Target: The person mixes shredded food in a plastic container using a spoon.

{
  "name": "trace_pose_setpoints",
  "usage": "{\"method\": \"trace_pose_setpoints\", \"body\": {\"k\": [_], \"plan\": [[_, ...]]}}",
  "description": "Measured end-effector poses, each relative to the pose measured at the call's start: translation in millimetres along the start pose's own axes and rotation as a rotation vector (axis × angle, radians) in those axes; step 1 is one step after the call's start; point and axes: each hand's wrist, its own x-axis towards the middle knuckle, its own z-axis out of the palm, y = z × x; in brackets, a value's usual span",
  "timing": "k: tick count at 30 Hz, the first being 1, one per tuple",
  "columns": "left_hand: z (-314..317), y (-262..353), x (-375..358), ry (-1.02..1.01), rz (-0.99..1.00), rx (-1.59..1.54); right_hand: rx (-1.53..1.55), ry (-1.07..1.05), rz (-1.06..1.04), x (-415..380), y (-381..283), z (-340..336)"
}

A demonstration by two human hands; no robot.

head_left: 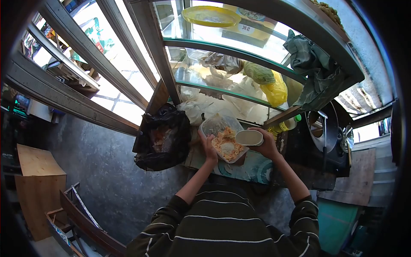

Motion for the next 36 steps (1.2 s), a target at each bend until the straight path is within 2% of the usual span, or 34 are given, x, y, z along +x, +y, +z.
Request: {"method": "trace_pose_setpoints", "body": {"k": [28,34,36], "plan": [[-0.7,-1.9,12.4,-0.032,-0.024,-0.04,-0.051,-0.012,-0.006,-2.8,8.2,-1.8],[-21.9,-18.3,17.3,-0.084,-0.054,-0.065,0.091,0.113,0.094,9.2,17.8,7.3],[-28.9,-17.2,14.3,-0.062,-0.062,-0.031,0.112,0.212,0.12,18.8,25.7,14.6]]}}
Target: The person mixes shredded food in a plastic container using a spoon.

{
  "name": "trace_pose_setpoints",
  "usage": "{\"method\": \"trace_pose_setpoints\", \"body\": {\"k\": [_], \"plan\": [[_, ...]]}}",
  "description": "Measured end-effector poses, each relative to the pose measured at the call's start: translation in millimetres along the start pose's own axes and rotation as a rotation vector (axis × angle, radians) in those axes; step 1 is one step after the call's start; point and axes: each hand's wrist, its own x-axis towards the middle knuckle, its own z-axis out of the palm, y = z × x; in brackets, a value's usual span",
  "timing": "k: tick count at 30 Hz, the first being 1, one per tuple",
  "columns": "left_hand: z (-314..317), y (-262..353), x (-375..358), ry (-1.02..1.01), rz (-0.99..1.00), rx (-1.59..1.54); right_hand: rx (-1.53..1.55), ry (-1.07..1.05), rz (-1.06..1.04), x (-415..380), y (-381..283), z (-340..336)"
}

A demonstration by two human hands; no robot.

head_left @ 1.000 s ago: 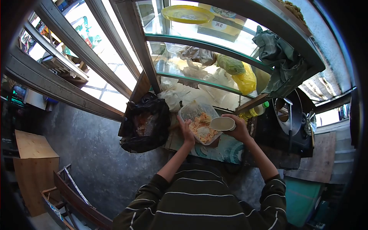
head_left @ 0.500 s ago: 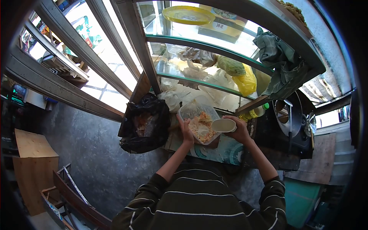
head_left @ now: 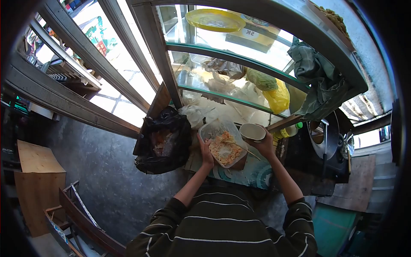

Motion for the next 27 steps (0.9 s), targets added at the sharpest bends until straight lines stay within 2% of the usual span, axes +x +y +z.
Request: {"method": "trace_pose_setpoints", "body": {"k": [5,7,8,13,16,21,23,24,26,27], "plan": [[-18.1,11.7,-22.6,0.076,0.058,0.147,0.126,0.118,0.06,29.2,49.2,39.6],[-26.1,10.8,-29.3,0.098,0.161,0.236,0.317,0.195,0.134,46.0,55.8,57.2],[-28.8,12.7,-34.6,0.113,0.151,0.307,0.342,0.202,0.146,56.1,79.5,67.8],[-58.6,-6.6,-41.6,0.122,0.129,0.305,0.318,0.288,0.179,92.7,103.4,103.0],[-45.9,10.2,-50.9,0.096,0.136,0.296,0.269,0.224,0.159,99.0,124.2,113.1],[-38.8,23.1,-46.5,0.077,0.133,0.389,0.243,0.202,0.179,90.0,112.1,101.9],[-35.7,25.8,-43.3,0.08,0.11,0.375,-0.047,0.152,0.058,83.4,105.2,90.4],[-36.9,23.5,-41.3,0.084,0.148,0.404,-0.054,0.16,0.06,73.1,105.1,84.7],[-38.9,19.8,-38.5,0.081,0.187,0.43,-0.263,0.209,0.026,36.5,102.0,74.0],[-39.3,17.8,-39.0,0.111,0.178,0.452,-0.25,0.106,0.145,10.4,100.7,67.8]]}}
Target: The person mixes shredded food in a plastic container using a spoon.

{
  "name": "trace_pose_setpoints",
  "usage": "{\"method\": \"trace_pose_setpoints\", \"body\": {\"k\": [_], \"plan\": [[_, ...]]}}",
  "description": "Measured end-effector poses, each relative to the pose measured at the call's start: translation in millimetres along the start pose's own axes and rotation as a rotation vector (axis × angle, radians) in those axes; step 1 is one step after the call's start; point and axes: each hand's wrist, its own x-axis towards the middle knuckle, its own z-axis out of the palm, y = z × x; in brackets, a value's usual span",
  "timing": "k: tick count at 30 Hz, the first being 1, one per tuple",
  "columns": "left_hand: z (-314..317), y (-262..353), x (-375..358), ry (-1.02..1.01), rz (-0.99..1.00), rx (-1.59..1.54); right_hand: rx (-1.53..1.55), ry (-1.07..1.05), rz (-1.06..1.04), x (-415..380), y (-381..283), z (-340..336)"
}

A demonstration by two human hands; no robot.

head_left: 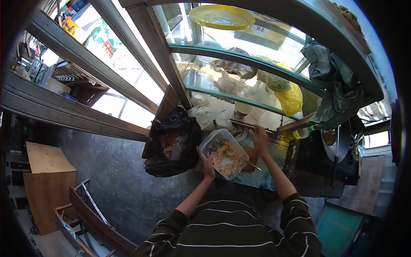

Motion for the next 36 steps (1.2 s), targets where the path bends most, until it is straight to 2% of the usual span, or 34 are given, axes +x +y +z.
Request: {"method": "trace_pose_setpoints", "body": {"k": [1,3,4,6,7,9,13,15,16,19,21,25,27,29,31,33,36], "plan": [[2.0,-1.4,0.2,0.027,-0.011,0.022,-0.002,-0.118,0.101,-26.0,2.1,-9.1],[5.8,0.8,0.1,0.064,-0.029,-0.008,-0.205,-0.269,0.22,-74.5,-40.0,-32.7],[6.8,1.8,-1.1,0.102,-0.049,-0.029,-0.208,-0.269,0.224,-89.9,-50.4,-35.4],[6.1,-7.6,-0.8,0.107,0.016,0.032,-0.19,-0.286,-0.036,-110.0,-64.1,-35.1],[6.2,-12.1,0.3,0.115,0.085,0.094,-0.192,-0.283,-0.033,-109.9,-67.6,-32.0],[6.5,-15.7,1.4,0.104,0.122,0.109,-0.507,-0.472,-0.039,-105.9,-73.7,-25.5],[13.8,-6.8,2.5,0.109,0.207,0.183,-0.585,-0.448,-0.06,-118.9,-80.9,-0.7],[13.8,-6.0,2.8,0.132,0.161,0.109,-0.606,-0.636,-0.097,-139.0,-102.4,-10.7],[15.1,-6.6,2.1,0.157,0.112,0.034,-0.611,-0.635,-0.094,-137.0,-103.9,-17.9],[15.1,-0.7,5.8,0.127,0.128,0.068,-0.631,-0.647,-0.057,-118.7,-100.2,-44.8],[16.1,3.1,6.3,0.138,0.149,0.086,-0.69,-0.582,0.05,-107.3,-99.7,-59.7],[26.2,8.3,0.6,0.155,0.191,0.127,-0.677,-0.551,0.145,-120.7,-91.2,-32.7],[21.4,0.1,-0.9,0.184,0.149,0.106,-0.395,-0.544,0.161,-128.5,-80.0,-8.3],[20.3,-1.3,2.7,0.202,0.117,0.079,-0.356,-0.562,0.123,-137.8,-77.8,-4.0],[19.0,2.5,-0.3,0.11,0.182,0.131,-0.321,-0.589,0.092,-141.4,-79.0,-10.7],[24.6,8.0,-0.9,0.118,0.168,0.109,-0.499,-0.598,0.103,-124.9,-119.9,-42.5],[23.6,9.1,1.8,0.139,0.157,0.125,-0.557,-0.594,0.108,-121.0,-144.1,-62.7]]}}
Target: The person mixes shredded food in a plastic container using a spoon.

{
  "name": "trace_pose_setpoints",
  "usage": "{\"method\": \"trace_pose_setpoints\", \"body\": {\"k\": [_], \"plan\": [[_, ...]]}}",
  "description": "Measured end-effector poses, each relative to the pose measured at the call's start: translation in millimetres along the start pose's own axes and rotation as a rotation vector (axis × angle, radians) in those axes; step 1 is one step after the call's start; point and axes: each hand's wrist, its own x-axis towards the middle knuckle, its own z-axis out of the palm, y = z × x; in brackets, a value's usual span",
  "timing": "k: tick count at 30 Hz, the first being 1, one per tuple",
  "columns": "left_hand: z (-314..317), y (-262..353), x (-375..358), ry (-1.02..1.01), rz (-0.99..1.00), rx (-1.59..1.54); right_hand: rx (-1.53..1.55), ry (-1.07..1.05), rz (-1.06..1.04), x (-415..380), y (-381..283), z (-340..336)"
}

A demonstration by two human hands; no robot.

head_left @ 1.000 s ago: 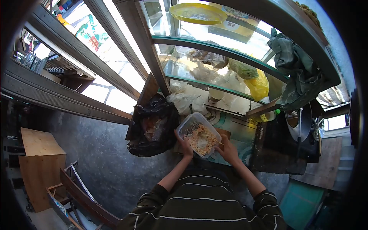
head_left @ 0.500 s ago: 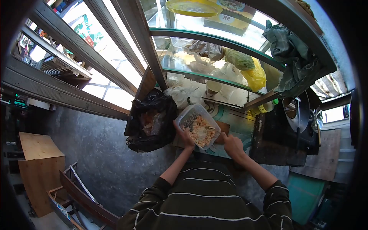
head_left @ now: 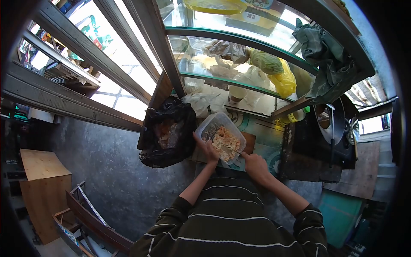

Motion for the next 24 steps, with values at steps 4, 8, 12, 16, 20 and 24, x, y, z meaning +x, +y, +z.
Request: {"method": "trace_pose_setpoints", "body": {"k": [4,8,12,16,20,24], "plan": [[-3.3,-5.4,-0.6,-0.044,0.107,0.076,-0.155,-0.136,-0.019,12.7,7.0,39.2],[-3.0,-3.6,3.0,0.006,0.049,0.079,-0.163,-0.04,-0.027,34.8,25.5,33.1],[1.8,-4.5,-0.8,0.025,0.031,0.061,-0.192,0.035,0.04,40.9,37.6,22.9],[6.6,-6.3,-2.2,0.114,-0.025,0.085,-0.095,-0.015,0.09,38.7,18.9,56.1],[5.5,-4.0,-2.1,0.117,0.013,0.042,0.101,-0.017,0.081,29.9,-0.8,75.7],[-1.6,-4.9,-2.6,0.04,0.007,0.11,0.083,-0.089,0.028,22.7,0.3,55.0]]}}
